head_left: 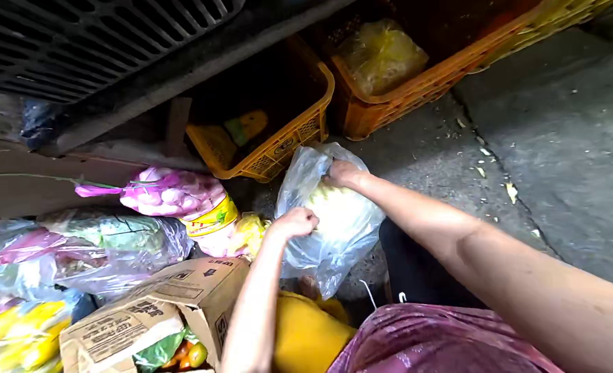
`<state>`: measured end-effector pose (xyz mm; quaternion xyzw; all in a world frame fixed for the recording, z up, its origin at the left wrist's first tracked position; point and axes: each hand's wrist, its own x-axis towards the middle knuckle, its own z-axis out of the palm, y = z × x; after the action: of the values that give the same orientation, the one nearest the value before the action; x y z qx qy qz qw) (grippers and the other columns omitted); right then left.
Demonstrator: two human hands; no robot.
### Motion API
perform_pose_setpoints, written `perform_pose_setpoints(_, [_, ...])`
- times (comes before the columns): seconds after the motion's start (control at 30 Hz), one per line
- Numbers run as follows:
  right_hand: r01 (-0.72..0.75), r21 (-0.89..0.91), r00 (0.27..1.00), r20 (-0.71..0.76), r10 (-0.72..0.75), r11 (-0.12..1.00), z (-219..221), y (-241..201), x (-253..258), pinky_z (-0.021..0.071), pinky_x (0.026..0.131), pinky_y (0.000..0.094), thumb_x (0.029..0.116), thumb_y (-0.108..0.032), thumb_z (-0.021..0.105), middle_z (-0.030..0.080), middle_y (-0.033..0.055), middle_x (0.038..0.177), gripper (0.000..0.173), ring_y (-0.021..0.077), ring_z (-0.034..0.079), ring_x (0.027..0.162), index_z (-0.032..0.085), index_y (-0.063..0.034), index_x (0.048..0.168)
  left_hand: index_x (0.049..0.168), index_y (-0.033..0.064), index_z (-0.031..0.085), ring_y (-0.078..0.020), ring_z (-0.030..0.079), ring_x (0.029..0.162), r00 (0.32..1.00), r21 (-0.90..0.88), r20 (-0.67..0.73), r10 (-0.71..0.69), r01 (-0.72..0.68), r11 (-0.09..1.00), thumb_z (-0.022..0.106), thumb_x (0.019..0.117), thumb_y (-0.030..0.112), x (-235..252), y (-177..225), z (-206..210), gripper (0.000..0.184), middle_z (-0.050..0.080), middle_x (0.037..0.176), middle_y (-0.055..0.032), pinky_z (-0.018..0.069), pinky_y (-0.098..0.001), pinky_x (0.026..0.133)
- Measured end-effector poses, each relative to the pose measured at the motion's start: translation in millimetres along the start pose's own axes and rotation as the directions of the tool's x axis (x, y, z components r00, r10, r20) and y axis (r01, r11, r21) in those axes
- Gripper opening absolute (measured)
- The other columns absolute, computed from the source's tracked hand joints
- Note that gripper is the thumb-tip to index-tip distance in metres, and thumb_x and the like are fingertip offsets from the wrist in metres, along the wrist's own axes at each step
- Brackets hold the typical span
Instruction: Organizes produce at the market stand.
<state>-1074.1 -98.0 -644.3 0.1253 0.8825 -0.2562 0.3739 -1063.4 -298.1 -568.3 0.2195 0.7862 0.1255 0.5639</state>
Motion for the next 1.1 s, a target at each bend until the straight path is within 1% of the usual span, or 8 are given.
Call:
perform_pose_setpoints(0.1, [-0.052,0.056,0.995,-0.08,0.056,0.997,26.5,6.9,10.6,0.0394,0.11,0.0666,0.0992,-0.049,0.063,0.05,0.027,0.149,0.074,0.0462,0.05,0.137,0.042,-0.0029,0.154,0.155,0.0002,0.039,-0.034,0.042,0.147,0.945,-0.125,-0.288,-0.152,0.121,0.985,0.041,0.1098,0.03,64.9,7.1,13.7,0.054,0.043,0.157,-0.0235,0.0331,-0.0505,0.121])
perform_pose_setpoints(0.17, [-0.085,0.094,0.992,-0.085,0.093,0.992,25.0,12.7,11.4,0.0367,0.114,0.0643,0.1028,-0.048,0.056,0.05,0.0255,0.151,0.069,0.0441,0.047,0.141,0.043,-0.0033,0.153,0.158,0.0015,0.033,-0.0318,0.035,0.152,0.864,-0.314,-0.448,-0.232,0.091,0.945,0.048,0.1075,0.028,94.9,4.7,26.5,0.06,0.036,0.162,-0.0217,0.0288,-0.0463,0.125])
perform_pose_setpoints(0.3, [-0.121,0.214,0.991,-0.032,0.131,0.969,13.0,16.7,13.1,0.0359,0.115,0.0624,0.1036,-0.043,0.057,0.053,0.0274,0.148,0.064,0.0437,0.049,0.139,0.046,-0.0009,0.151,0.161,0.0055,0.029,-0.0347,0.031,0.153,0.844,-0.358,-0.452,-0.29,0.126,0.925,0.054,0.1046,0.031,101.6,7.4,47.4,0.067,0.033,0.164,-0.0198,0.0266,-0.0485,0.125])
perform_pose_setpoints(0.47, [0.07,0.325,0.997,-0.007,-0.072,0.943,22.1,25.4,-12.3,0.0402,0.11,0.0627,0.1015,-0.025,0.06,0.06,0.0273,0.137,0.049,0.0419,0.056,0.13,0.054,-0.0011,0.145,0.159,0.0167,0.038,-0.0353,0.029,0.153,0.879,-0.273,-0.449,-0.16,0.036,0.961,0.065,0.0977,0.029,94.5,13.3,48.9,0.068,0.028,0.167,-0.0177,0.0295,-0.052,0.123])
perform_pose_setpoints(0.6, [0.182,0.405,0.982,-0.027,-0.187,0.896,28.6,35.4,-44.4,0.0448,0.106,0.0558,0.1014,-0.014,0.058,0.063,0.0284,0.128,0.043,0.0378,0.062,0.121,0.055,0.0045,0.14,0.153,0.0041,0.045,-0.0337,0.043,0.146,0.878,-0.309,-0.455,-0.145,-0.004,0.951,0.065,0.0998,0.042,70.5,22.2,54.1,0.068,0.047,0.155,-0.0211,0.0332,-0.0496,0.121])
perform_pose_setpoints(0.73, [0.247,0.529,0.968,-0.093,-0.234,0.811,31.2,35.2,-67.3,0.0517,0.098,0.0427,0.1001,-0.008,0.061,0.068,0.0227,0.117,0.032,0.0251,0.067,0.106,0.06,0.0064,0.128,0.133,-0.0006,0.064,-0.0336,0.055,0.135,0.822,-0.281,-0.568,-0.029,-0.161,0.946,0.052,0.1073,0.025,58.3,29.3,74.2,0.038,0.061,0.14,-0.0221,0.0395,-0.0463,0.117])
perform_pose_setpoints(0.87, [0.369,0.456,0.926,-0.111,-0.36,0.81,26.5,39.8,-72.0,0.0514,0.097,0.0432,0.0995,-0.009,0.06,0.068,0.0217,0.115,0.031,0.0251,0.067,0.105,0.062,0.0049,0.127,0.118,-0.0061,0.069,-0.0364,0.059,0.129,0.734,-0.236,-0.672,0.097,-0.337,0.911,0.05,0.1066,0.015,55.2,20.8,83.0,0.031,0.065,0.13,-0.0258,0.0418,-0.0456,0.115])
perform_pose_setpoints(1.1, [0.306,0.311,0.94,0.052,-0.337,0.9,46.5,56.7,-79.4,0.0463,0.104,0.0574,0.1038,-0.017,0.058,0.066,0.0253,0.124,0.034,0.038,0.065,0.115,0.062,0.0015,0.133,0.139,-0.0053,0.053,-0.0342,0.062,0.122,0.962,-0.284,-0.263,0.075,-0.151,0.947,0.065,0.1012,0.026,49.8,26.8,87.0,0.05,0.065,0.128,-0.0236,0.0457,-0.0503,0.11])
